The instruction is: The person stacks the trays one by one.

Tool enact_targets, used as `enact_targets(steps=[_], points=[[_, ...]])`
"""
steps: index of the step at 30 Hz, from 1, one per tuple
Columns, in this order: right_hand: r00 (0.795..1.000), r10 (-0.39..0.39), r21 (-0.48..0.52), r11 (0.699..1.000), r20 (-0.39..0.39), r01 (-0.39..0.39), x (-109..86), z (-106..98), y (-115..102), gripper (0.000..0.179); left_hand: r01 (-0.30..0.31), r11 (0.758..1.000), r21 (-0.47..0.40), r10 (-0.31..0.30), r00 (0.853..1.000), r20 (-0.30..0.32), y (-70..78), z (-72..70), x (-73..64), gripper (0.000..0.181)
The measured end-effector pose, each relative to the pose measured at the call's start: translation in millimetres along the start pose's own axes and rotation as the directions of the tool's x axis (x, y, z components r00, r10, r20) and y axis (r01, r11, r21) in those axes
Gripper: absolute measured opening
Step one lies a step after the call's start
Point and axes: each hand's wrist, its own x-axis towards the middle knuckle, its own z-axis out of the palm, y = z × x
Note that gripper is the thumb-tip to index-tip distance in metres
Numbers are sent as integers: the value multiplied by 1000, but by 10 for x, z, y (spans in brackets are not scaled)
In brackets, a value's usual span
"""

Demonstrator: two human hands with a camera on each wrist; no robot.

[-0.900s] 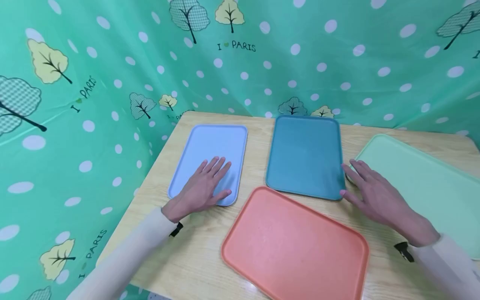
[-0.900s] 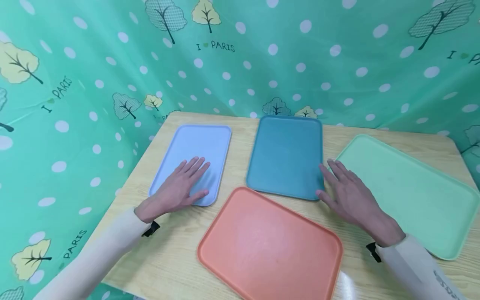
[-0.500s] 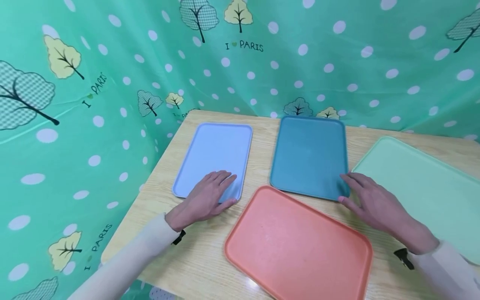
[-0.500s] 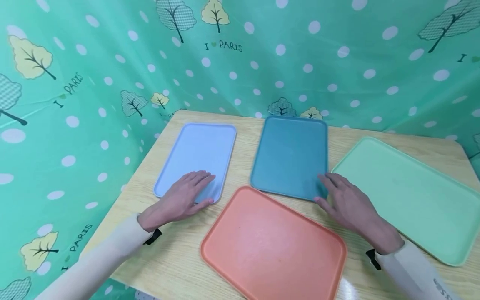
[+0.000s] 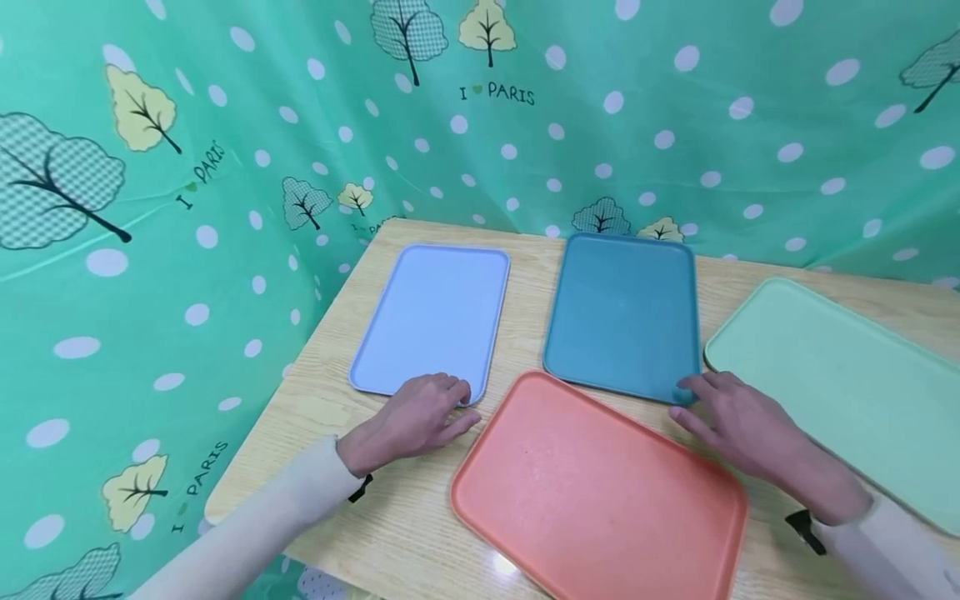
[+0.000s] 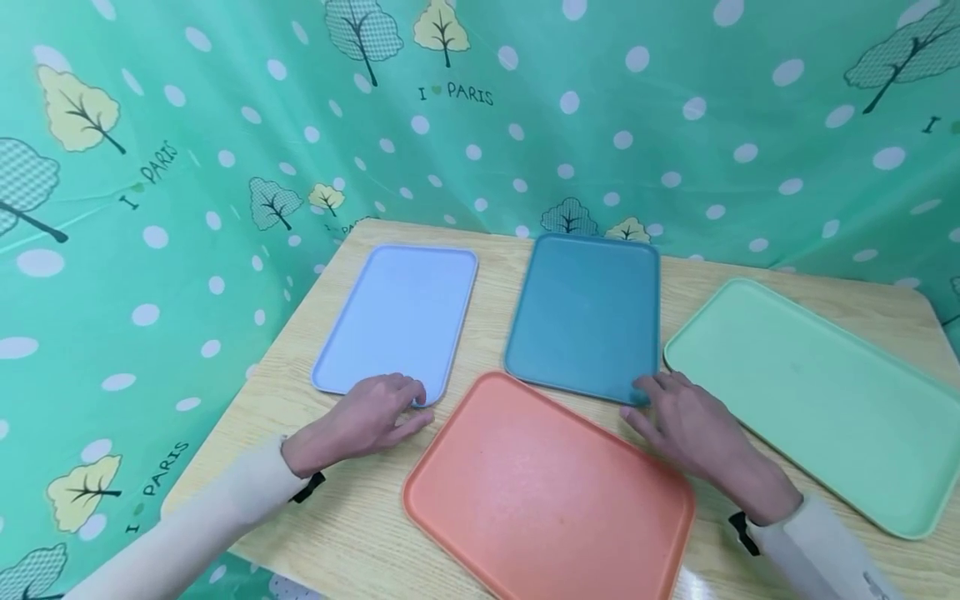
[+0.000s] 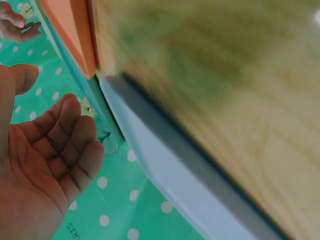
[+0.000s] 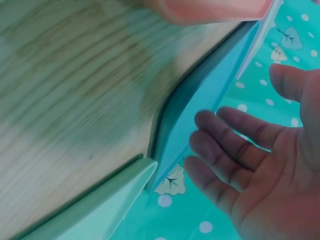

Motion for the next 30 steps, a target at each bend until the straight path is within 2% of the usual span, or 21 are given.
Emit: enact_targets(steps=[6,11,22,30], points=[[998,-6,16,1000,59,6,25,33,-67,27,-11,1000,-15,12,998,64,85,89,-95,26],[997,-39,6,999,64,38,40,108,-129,16,-17,1000,-12,18,995,94,129,156,-158,26],[993,-78,40,996,87,74,36,238,-199,17,-21,999,-25,24,992,125,184,263,-222,34],[990,-91,57,995,104,85,29,260,-205,18,-32,999,-36,36,992,122,221,303,-222,27]])
